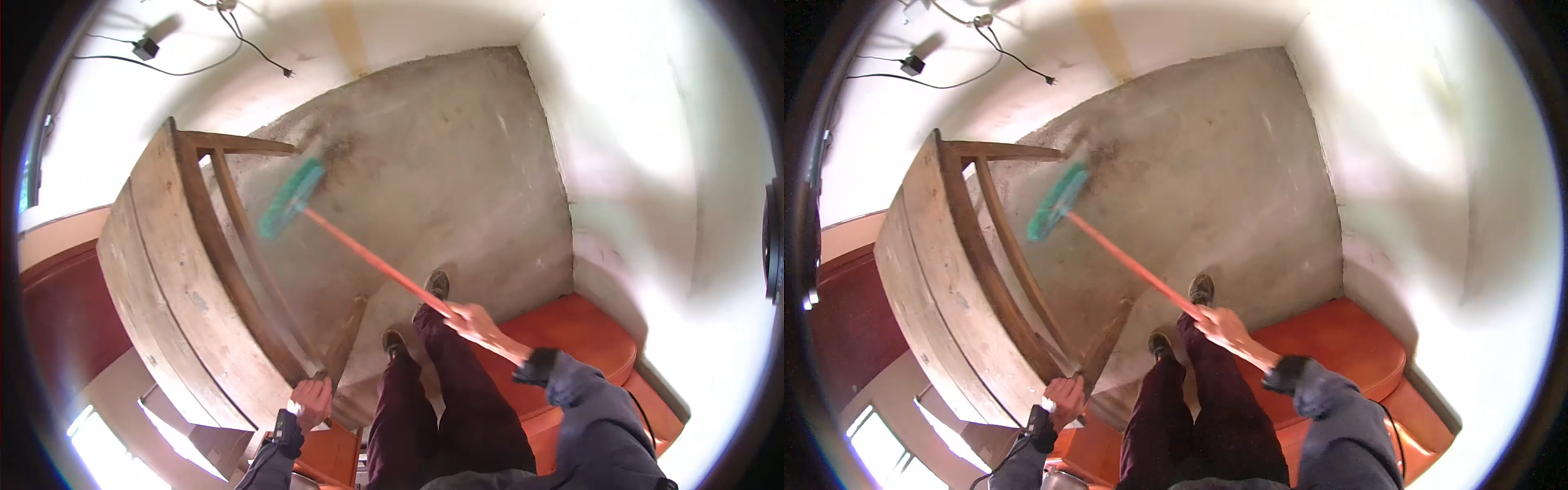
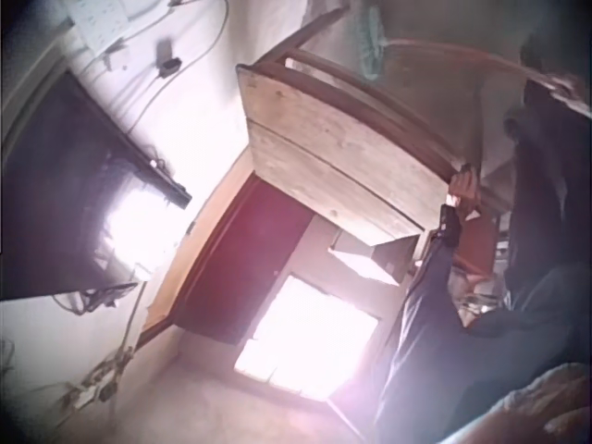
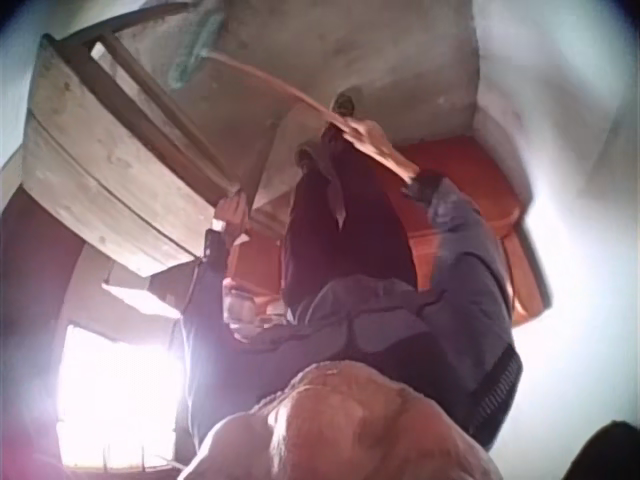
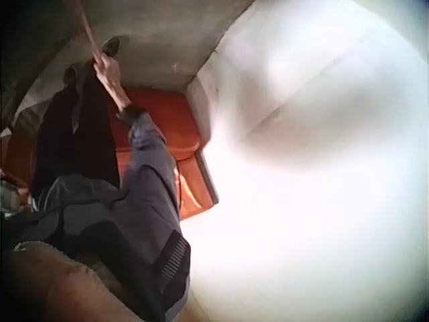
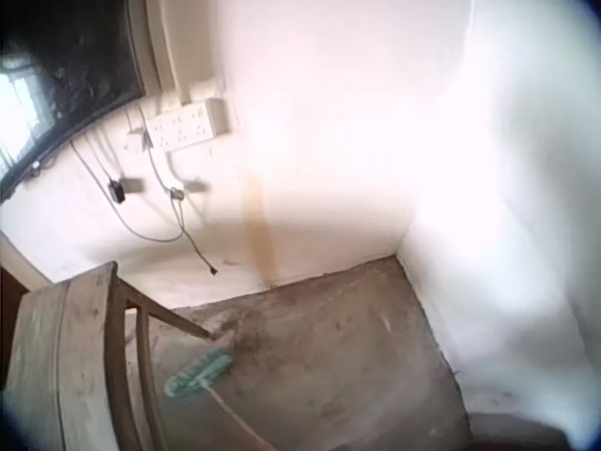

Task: Sweeping the floor and using a hammer to adjust or fix a wooden table frame.

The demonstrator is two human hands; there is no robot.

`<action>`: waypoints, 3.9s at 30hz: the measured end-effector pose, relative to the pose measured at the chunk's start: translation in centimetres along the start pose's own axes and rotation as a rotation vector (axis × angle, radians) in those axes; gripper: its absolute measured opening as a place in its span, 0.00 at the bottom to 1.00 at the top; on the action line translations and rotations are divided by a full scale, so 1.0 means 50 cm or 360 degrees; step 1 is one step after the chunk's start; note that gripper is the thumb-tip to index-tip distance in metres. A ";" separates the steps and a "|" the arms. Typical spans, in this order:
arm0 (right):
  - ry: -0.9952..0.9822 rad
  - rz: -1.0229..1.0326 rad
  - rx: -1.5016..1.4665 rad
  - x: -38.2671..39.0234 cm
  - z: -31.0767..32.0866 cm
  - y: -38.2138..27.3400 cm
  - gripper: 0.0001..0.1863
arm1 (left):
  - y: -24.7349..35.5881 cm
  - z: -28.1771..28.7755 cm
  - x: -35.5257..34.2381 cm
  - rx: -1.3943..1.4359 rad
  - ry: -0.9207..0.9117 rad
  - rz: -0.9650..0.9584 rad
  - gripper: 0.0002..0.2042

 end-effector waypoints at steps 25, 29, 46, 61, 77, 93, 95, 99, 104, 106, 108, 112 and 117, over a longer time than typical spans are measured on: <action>0.0864 -0.0819 -0.0988 -0.304 0.219 -0.400 0.06 | 0.183 0.380 -0.433 0.3453 -0.0568 0.1650 0.18; 0.0958 -0.0579 -0.1275 -0.392 0.138 -0.482 0.07 | 0.066 0.489 -0.403 0.3559 -0.0324 0.1607 0.20; 0.0182 -0.0809 -0.1632 -0.459 0.199 -0.740 0.04 | 0.157 0.753 -0.496 0.3628 0.0474 0.1982 0.19; 0.0765 -0.0229 -0.1075 -0.624 0.092 -0.635 0.11 | 0.008 0.670 -0.517 0.4492 0.0745 0.1770 0.10; -0.0443 -0.0786 -0.1773 -0.446 0.403 -0.723 0.09 | 0.295 0.792 -0.653 0.3673 0.0456 0.1272 0.17; -0.0571 -0.0658 -0.0729 -0.235 0.714 -0.810 0.09 | 0.211 0.640 -0.505 0.3320 0.1052 0.1207 0.20; -0.0614 -0.0615 -0.0686 -0.228 0.689 -0.852 0.10 | 0.196 0.606 -0.467 0.3267 0.1202 0.1396 0.20; -0.0740 -0.0549 -0.0518 -0.235 0.653 -0.906 0.17 | 0.195 0.537 -0.370 0.3157 0.1505 0.1676 0.20; -0.0857 -0.0452 -0.0217 -0.237 0.652 -0.989 0.25 | 0.197 0.513 -0.316 0.3105 0.1717 0.1847 0.20; -0.0893 -0.0404 -0.0260 -0.232 0.644 -1.010 0.28 | 0.177 0.551 -0.338 0.3129 0.1689 0.1554 0.20; -0.0935 -0.0368 -0.0198 -0.221 0.628 -1.032 0.31 | 0.143 0.597 -0.383 0.3050 0.1550 0.1322 0.20; -0.0970 -0.0306 -0.0264 -0.232 0.594 -1.039 0.34 | 0.093 0.661 -0.472 0.3218 0.1401 0.0913 0.22; -0.1043 -0.0186 -0.0349 -0.222 0.478 -1.088 0.34 | 0.015 0.709 -0.523 0.3205 0.1464 0.0538 0.31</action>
Point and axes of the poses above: each hand's wrist, its own x-axis away from the middle knuckle, its own z-axis out of the back of the hand, y = z × x, the point moved 4 cm from there along -x, towards the middle knuckle, and after that the axes turned 1 degree about z, right-handed, at the moved point
